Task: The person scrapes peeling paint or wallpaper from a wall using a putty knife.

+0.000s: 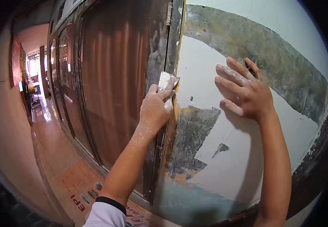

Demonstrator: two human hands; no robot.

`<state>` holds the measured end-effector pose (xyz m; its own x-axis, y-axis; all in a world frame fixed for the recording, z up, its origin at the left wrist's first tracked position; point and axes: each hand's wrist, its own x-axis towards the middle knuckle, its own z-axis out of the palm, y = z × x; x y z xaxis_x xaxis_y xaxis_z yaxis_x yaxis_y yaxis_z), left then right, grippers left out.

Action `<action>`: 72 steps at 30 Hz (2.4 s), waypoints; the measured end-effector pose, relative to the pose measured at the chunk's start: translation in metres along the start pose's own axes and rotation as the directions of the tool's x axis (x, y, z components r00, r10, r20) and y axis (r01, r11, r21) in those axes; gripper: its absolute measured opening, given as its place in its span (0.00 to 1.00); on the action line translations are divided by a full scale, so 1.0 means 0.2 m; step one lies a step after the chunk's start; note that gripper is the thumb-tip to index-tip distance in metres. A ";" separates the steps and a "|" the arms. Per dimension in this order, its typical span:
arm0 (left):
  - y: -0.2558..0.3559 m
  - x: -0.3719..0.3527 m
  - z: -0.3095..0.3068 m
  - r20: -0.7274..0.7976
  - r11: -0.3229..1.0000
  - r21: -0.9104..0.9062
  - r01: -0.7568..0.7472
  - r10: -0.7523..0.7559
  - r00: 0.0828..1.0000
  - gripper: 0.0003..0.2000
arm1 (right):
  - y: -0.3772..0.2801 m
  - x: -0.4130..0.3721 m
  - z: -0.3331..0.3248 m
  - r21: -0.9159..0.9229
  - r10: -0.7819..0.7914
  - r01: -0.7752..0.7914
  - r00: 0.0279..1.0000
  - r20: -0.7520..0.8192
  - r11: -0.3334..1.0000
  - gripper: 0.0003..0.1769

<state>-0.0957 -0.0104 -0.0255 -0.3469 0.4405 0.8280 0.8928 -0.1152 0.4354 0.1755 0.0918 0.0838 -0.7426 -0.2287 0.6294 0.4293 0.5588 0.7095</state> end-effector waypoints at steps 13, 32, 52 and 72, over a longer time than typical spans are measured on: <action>-0.01 0.00 0.01 -0.052 0.998 -0.008 -0.061 0.061 0.997 0.26 | 0.00 0.01 0.00 0.002 -0.004 0.004 1.000 0.006 1.000 0.29; -0.04 -0.02 0.00 -0.050 0.995 0.006 -0.096 0.096 0.994 0.25 | 0.00 0.00 0.00 -0.025 -0.015 0.014 1.000 -0.016 1.000 0.27; -0.01 0.03 0.00 0.033 0.999 0.033 -0.021 0.020 0.999 0.30 | 0.00 0.00 0.00 -0.016 -0.001 0.001 1.000 -0.011 1.000 0.27; 0.00 0.06 -0.02 0.009 1.000 -0.016 -0.007 0.007 1.000 0.27 | 0.01 -0.01 0.00 -0.006 -0.004 0.004 1.000 -0.016 1.000 0.27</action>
<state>-0.1005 -0.0081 -0.0146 -0.3384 0.4475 0.8278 0.8903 -0.1326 0.4356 0.1767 0.0936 0.0842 -0.7359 -0.2442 0.6315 0.4293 0.5529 0.7141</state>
